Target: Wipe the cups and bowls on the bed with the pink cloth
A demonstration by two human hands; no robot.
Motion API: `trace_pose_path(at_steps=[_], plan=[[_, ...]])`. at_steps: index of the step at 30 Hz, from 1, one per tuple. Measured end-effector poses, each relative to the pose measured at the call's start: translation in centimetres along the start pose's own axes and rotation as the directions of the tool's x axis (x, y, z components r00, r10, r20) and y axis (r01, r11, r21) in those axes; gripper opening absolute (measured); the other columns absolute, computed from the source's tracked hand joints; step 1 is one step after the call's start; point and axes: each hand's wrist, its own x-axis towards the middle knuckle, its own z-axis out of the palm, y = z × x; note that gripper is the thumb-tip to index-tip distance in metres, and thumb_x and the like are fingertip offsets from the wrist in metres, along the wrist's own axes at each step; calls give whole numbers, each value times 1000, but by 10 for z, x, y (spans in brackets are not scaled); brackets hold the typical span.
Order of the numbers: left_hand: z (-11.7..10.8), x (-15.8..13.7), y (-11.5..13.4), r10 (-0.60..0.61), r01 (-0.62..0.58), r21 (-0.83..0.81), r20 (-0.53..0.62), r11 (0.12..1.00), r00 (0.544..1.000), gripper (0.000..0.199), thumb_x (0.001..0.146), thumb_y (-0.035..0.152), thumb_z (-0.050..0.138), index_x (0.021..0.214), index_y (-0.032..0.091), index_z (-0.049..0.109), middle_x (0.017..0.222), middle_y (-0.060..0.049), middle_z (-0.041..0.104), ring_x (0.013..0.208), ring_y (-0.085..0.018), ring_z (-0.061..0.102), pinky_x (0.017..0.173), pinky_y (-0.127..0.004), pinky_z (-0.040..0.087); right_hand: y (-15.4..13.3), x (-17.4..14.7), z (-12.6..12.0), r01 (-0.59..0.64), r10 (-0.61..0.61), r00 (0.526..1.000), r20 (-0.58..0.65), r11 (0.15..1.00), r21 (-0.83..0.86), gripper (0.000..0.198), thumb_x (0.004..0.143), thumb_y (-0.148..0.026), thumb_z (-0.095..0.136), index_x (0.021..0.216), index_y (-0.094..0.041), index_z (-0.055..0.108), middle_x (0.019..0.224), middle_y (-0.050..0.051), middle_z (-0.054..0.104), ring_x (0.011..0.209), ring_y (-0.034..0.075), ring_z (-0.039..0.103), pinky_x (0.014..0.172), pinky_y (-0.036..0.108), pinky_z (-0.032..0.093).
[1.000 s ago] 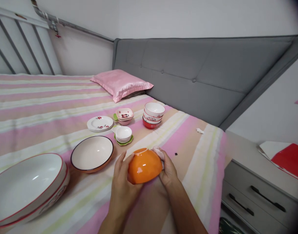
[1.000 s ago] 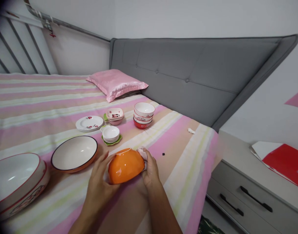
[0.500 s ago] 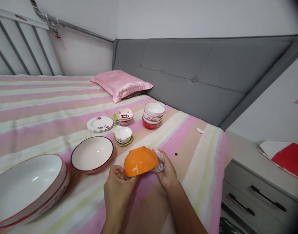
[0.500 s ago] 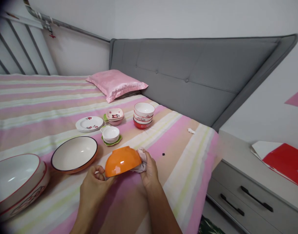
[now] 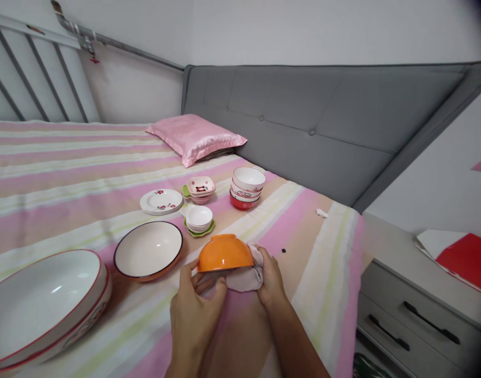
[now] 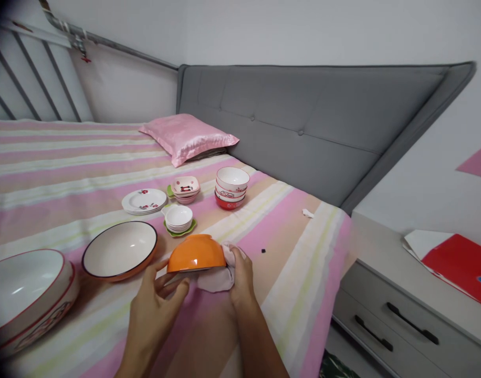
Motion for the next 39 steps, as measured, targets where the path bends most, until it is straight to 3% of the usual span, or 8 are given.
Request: trace_pose_path(at_steps=[8, 16, 19, 24, 28, 32, 35, 39], plan=[[1, 1, 0, -48, 37, -352, -21, 935, 999, 57, 69, 55, 61, 112, 18, 51, 110, -12, 63, 101, -29, 62, 85, -42, 49, 1, -2, -9, 130, -116, 989, 93, 977, -169, 21, 63, -25, 61, 50, -18, 45, 48, -8, 38, 47, 7, 34, 45, 19, 25], [1, 11, -2, -149, 118, -233, -123, 965, 981, 74, 59, 48, 76, 121, 16, 51, 126, -15, 53, 113, -33, 52, 98, -49, 41, 4, -5, -13, 77, 15, 951, 308, 956, -284, 25, 65, -27, 62, 47, -15, 50, 46, -6, 39, 46, 7, 35, 45, 20, 23], [-4, 13, 2, -270, 237, -416, -20, 878, 963, 77, 65, 38, 76, 131, 17, 43, 129, -15, 53, 112, -29, 56, 93, -43, 47, 3, -6, -14, 53, 46, 947, 319, 954, -296, 27, 65, -27, 63, 46, -15, 49, 45, -6, 38, 44, 6, 34, 44, 20, 22], [-19, 18, 13, -382, 505, -594, 331, 626, 863, 33, 78, 18, 62, 110, 9, 62, 101, -15, 69, 89, -24, 68, 76, -33, 56, 5, -5, -13, 32, 55, 952, 302, 961, -276, 25, 64, -27, 65, 47, -15, 50, 44, -7, 38, 44, 6, 33, 43, 19, 22], [-22, 17, 13, -310, 533, -617, 438, 579, 844, 35, 78, 16, 64, 112, 12, 62, 96, -12, 71, 82, -23, 69, 73, -32, 57, 4, -6, -11, 18, 40, 964, 265, 977, -214, 24, 62, -26, 65, 47, -15, 50, 45, -6, 40, 43, 6, 35, 43, 19, 25], [-12, 8, 9, -160, 439, -669, 437, 600, 885, 54, 70, 20, 74, 121, 16, 56, 101, -10, 71, 87, -22, 68, 76, -30, 55, 1, -2, -12, 57, -44, 990, 134, 994, -93, 21, 63, -31, 64, 53, -17, 52, 48, -6, 44, 45, 8, 41, 46, 19, 32], [-4, 4, 4, -39, 329, -677, 406, 658, 913, 65, 62, 22, 80, 123, 18, 55, 104, -9, 70, 89, -23, 67, 77, -28, 53, 0, 5, -13, 128, -128, 992, 15, 992, -2, 22, 67, -37, 59, 60, -18, 53, 52, -5, 47, 49, 10, 47, 49, 21, 39], [2, 7, -5, 68, 203, -553, 430, 808, 900, 51, 65, 28, 78, 112, 14, 62, 103, -10, 70, 91, -22, 64, 79, -28, 50, -6, 3, -11, 294, -290, 954, -74, 954, 55, 21, 72, -40, 60, 78, -19, 56, 68, -4, 55, 64, 12, 55, 61, 22, 45]])
